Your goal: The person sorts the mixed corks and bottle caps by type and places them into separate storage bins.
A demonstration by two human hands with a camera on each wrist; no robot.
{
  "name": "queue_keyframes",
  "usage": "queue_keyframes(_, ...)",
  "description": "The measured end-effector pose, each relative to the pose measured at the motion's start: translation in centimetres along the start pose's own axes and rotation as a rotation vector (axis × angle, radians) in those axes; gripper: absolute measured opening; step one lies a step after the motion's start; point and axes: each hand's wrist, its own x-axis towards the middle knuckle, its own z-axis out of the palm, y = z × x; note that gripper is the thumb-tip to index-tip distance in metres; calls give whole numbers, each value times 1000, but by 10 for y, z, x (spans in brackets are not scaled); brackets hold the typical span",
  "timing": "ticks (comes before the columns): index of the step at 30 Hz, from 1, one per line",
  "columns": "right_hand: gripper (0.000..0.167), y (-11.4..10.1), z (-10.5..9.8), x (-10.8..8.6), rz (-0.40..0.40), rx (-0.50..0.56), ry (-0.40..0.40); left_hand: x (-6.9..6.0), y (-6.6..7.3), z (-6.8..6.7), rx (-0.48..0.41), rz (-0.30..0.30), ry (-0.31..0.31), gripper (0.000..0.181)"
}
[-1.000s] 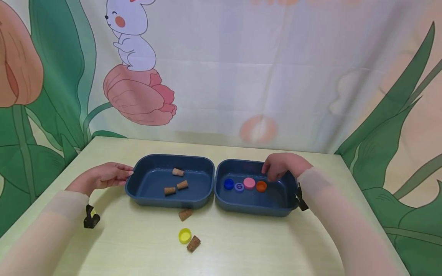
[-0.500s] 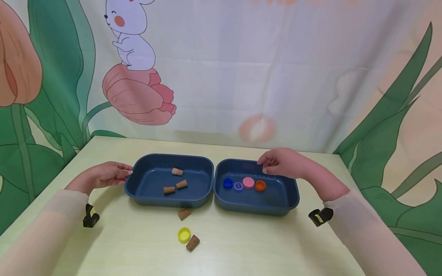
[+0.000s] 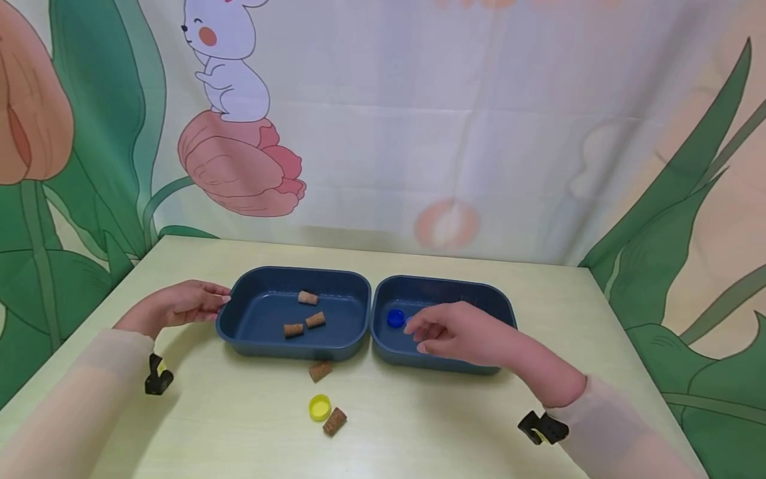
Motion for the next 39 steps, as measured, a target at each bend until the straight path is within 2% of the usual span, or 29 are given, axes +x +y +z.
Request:
queue_keyframes(5, 26, 3, 29, 17, -44, 56, -105, 0, 0, -2, 7, -4, 3, 53)
queue_keyframes(12, 32, 5, 69, 47, 12, 145, -261, -1, -2, -2, -7, 3, 1, 51)
queue_keyframes(20, 38, 15, 109, 78, 28, 169, -334, -2, -2, 0, -24, 11, -7, 51)
queue_keyframes(26, 38, 19, 122, 89, 37, 161, -363, -2, -1, 1, -31, 4, 0, 53)
queue_keyframes(39, 28, 18, 127, 95, 21, 114, -358, -1, -2, 0, -28, 13, -12, 52)
